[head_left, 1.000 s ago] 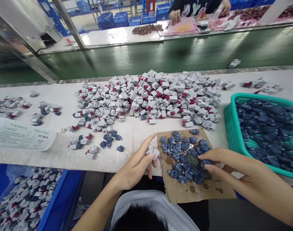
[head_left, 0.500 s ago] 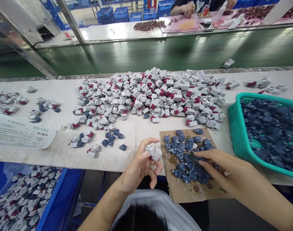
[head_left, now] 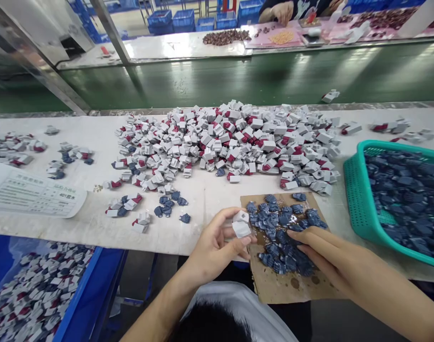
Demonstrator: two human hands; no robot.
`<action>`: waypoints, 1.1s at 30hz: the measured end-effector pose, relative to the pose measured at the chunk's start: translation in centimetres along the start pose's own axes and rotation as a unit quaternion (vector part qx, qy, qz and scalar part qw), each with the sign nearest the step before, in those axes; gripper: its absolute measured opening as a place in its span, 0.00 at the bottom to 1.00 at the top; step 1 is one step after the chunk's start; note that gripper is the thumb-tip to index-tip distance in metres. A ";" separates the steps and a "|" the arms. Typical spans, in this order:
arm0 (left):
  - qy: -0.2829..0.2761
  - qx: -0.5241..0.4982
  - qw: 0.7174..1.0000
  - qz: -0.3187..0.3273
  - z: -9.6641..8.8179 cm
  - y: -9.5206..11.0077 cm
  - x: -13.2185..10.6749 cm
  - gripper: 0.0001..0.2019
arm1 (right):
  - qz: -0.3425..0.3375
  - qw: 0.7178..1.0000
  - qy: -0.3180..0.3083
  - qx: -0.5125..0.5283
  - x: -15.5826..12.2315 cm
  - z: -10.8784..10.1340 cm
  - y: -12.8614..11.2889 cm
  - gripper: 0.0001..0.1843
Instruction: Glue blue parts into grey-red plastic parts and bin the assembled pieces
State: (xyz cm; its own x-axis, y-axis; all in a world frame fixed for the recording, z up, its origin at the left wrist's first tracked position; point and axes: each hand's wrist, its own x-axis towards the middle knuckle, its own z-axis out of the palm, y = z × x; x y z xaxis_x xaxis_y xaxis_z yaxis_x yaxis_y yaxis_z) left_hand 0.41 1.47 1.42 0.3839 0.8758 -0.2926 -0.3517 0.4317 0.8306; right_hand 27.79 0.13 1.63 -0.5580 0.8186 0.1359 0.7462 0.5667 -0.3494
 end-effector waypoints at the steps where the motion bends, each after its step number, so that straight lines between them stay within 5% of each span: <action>1: -0.027 -0.010 0.999 -0.019 -0.1 0.1 -0.1 0.23 | 0.010 1.000 -0.002 -0.002 0.0 0.1 -0.1 0.21; 6: -0.072 -0.115 0.985 -0.110 -0.5 0.1 -0.6 0.22 | 0.006 1.000 -0.016 0.003 0.1 0.3 -0.5 0.21; 12: 0.025 -0.114 0.990 -0.075 0.1 -0.1 -0.4 0.29 | 0.011 0.999 0.013 0.029 0.3 0.4 -0.4 0.17; 15: 0.059 -0.099 0.992 -0.053 0.7 -0.4 -0.3 0.19 | 0.022 0.999 0.021 0.036 0.3 0.6 -0.4 0.14; 18: 0.093 0.008 0.994 0.057 0.6 -0.9 -0.4 0.07 | 0.025 0.999 0.010 0.039 0.4 0.5 -0.5 0.15; 21: 0.120 0.207 0.949 0.204 -0.3 -1.4 -0.6 0.09 | 0.039 0.997 -0.002 0.062 0.3 0.4 -0.4 0.15; 23: 0.119 0.268 0.928 0.231 -0.9 -1.4 -0.7 0.11 | 0.043 0.997 0.005 0.068 0.3 0.5 -0.4 0.13; 28: 0.055 0.102 0.988 0.106 -0.9 -1.0 -0.6 0.11 | 0.029 0.998 0.024 0.047 0.7 0.3 -0.5 0.12; 33: 0.059 -0.049 0.995 0.070 1.2 -1.2 0.0 0.13 | 0.030 0.994 0.079 0.063 1.5 -1.1 -2.3 0.09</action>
State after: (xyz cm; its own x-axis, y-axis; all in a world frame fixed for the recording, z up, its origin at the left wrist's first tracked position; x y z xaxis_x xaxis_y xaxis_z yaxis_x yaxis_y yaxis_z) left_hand 1.85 0.68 1.05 0.2250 0.9455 -0.2355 -0.4788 0.3178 0.8184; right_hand 25.66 0.17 3.63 -0.4430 0.8607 0.2510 0.7193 0.5083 -0.4735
